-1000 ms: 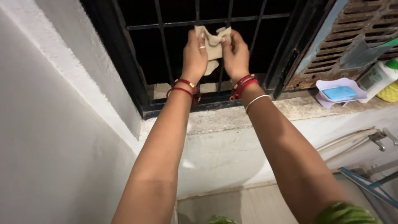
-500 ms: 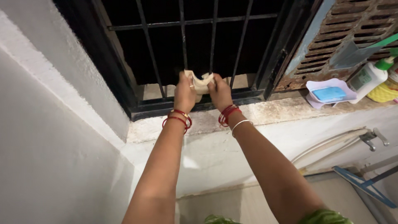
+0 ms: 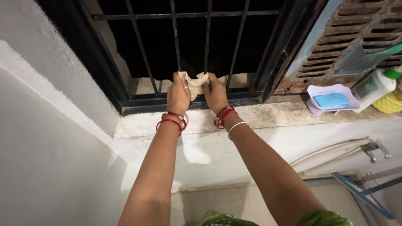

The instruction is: The person wipes the black metal window grille with a cloth, moving methodically across the bars and frame. The hands reach through the grille to clean both sides of the bars.

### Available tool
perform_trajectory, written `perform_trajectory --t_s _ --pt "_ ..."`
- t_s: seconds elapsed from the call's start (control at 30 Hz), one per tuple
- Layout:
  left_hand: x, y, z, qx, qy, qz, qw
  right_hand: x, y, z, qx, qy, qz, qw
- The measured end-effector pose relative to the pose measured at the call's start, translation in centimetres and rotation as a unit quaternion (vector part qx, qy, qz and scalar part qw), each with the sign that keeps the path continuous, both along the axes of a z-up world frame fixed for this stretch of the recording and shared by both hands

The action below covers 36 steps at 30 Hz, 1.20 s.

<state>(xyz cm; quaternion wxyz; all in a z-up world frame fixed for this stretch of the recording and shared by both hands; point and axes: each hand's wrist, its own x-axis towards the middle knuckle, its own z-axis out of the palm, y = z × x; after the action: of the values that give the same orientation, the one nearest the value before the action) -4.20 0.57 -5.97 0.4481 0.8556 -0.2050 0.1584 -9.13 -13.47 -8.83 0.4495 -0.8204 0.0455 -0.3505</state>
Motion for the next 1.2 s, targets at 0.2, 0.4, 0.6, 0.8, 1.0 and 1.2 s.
perform_trajectory --t_s 0.2,0.4,0.6,0.8,1.0,1.2 --pt "0.0 -0.3 -0.1 0.01 0.01 0.01 1.0 -0.1 -0.1 0.1 0.01 0.019 0.013 1.0" --pt "-0.2 -0.5 -0.1 0.029 0.012 0.036 0.999 -0.6 -0.4 0.1 -0.016 -0.026 0.056 0.998" --pt "-0.1 -0.7 -0.4 0.026 0.008 0.035 0.999 -1.1 -0.5 0.4 -0.034 -0.007 0.062 0.997" --pt "0.0 -0.7 -0.6 0.044 -0.002 0.033 0.998 -1.5 -0.2 0.6 -0.027 0.02 0.051 0.998" --pt "0.1 -0.6 -0.4 0.054 0.018 0.039 0.998 -1.7 0.3 0.9 -0.043 -0.013 0.044 0.998" --pt "0.5 -0.4 -0.8 0.045 0.006 0.027 0.999 -1.9 0.7 1.2 -0.017 0.041 0.026 0.999"
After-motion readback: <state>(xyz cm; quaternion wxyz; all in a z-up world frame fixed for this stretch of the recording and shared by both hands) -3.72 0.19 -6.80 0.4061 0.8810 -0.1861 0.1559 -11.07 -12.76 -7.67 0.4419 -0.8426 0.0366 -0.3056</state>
